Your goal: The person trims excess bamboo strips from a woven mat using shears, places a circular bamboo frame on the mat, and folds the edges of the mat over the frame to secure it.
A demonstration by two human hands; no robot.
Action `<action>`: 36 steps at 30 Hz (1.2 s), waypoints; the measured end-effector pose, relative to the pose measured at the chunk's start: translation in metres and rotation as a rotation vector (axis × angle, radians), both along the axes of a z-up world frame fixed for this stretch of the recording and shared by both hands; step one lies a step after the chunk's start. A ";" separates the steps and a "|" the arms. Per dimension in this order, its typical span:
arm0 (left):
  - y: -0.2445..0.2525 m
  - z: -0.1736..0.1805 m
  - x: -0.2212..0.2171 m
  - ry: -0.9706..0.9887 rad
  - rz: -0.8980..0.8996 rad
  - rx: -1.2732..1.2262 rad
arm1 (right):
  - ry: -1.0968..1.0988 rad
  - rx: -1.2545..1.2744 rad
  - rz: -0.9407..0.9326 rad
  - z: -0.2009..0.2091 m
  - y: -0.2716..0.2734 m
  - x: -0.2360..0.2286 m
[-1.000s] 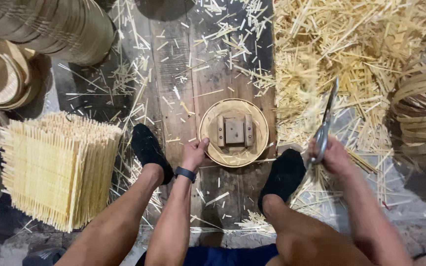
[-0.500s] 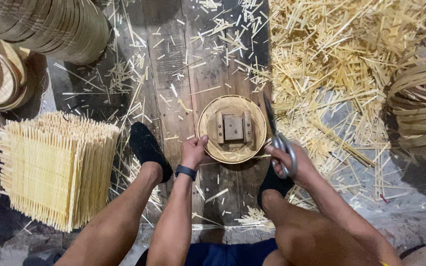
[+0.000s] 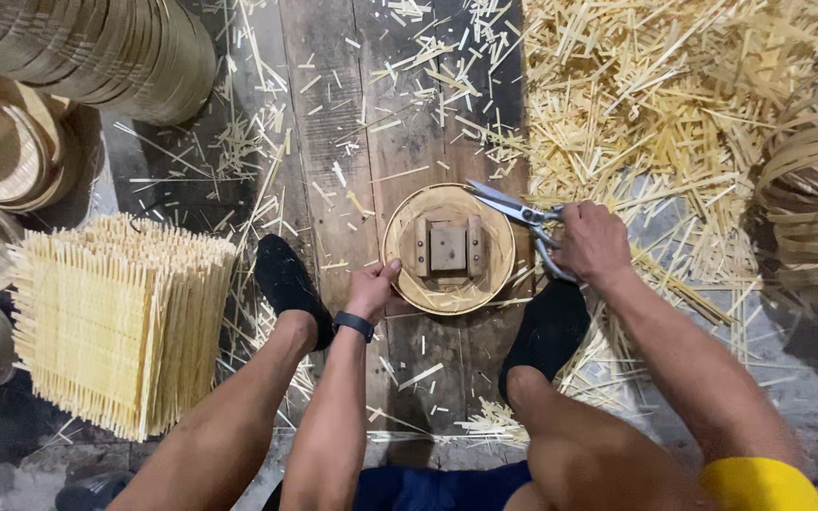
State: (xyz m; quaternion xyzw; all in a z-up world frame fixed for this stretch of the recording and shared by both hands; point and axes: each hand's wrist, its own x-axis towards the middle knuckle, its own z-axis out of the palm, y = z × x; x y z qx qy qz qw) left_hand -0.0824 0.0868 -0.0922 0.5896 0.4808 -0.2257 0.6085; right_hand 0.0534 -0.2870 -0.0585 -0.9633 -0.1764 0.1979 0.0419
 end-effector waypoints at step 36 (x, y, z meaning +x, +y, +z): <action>-0.054 -0.046 0.161 -0.643 -0.645 0.141 | 0.393 0.566 -0.699 0.026 0.068 -0.047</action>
